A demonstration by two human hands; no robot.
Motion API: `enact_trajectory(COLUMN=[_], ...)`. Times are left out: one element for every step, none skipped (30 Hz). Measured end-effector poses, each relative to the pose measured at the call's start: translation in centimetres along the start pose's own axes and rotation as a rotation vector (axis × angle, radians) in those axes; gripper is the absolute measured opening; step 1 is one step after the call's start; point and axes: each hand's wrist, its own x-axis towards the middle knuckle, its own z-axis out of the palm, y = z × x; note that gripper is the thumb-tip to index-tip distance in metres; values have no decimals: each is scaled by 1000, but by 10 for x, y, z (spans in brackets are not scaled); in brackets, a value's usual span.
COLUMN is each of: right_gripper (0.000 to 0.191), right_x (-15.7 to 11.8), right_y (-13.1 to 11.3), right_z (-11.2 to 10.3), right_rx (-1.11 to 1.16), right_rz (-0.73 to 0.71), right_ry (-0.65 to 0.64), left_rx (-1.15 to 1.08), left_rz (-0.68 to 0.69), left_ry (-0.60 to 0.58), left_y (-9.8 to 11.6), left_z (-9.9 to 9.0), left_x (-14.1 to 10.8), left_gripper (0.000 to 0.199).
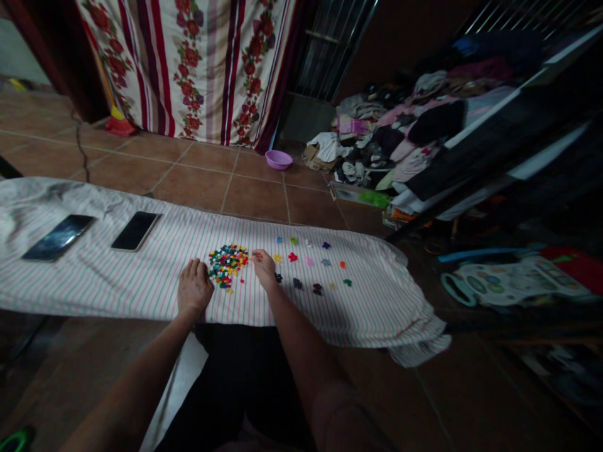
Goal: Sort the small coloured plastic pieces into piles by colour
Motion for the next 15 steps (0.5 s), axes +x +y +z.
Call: enact_trajectory(right_gripper=[27, 28, 29, 31, 32, 32, 33, 32, 32, 33, 33, 33, 34, 34, 34], right_x=[0, 1, 1, 2, 2, 3, 3, 3, 4, 4, 5, 5, 6, 6, 7], right_y=[0, 1, 1, 2, 3, 4, 5, 6, 7, 7, 8, 9, 9, 10, 11], right_z=[0, 0, 0, 0, -1, -1, -1, -2, -2, -2, -2, -1, -1, 0, 1], right_rx=[-2, -11, -25, -36, -42, -41, -33, -22, -9, 3, 16, 32, 51, 72, 95], right_rz=[2, 5, 11, 16, 20, 21, 20, 19, 19, 21, 27, 33, 40, 44, 43], right_ry=[7, 12, 16, 16, 15, 14, 13, 14, 14, 14, 12, 10, 9, 9, 10], left_rx=[3, 7, 11, 16, 19, 22, 24, 25, 24, 22, 20, 20, 24, 31, 42], left_rz=[-2, -4, -4, -3, -1, 1, 4, 6, 6, 6, 5, 3, 3, 4, 8], left_ry=[-3, -7, -11, -14, -15, -14, -12, -9, -6, -4, -3, -1, 0, -1, -2], left_y=[0, 0, 0, 0, 0, 0, 0, -1, -1, -1, -1, -1, -1, -1, -1], left_z=[0, 0, 0, 0, 0, 0, 0, 0, 0, 0, 0, 0, 0, 0, 0], left_x=[0, 0, 0, 0, 0, 0, 0, 0, 0, 0, 0, 0, 0, 0, 0], left_gripper=[38, 38, 38, 38, 38, 38, 38, 37, 37, 37, 37, 36, 36, 36, 36])
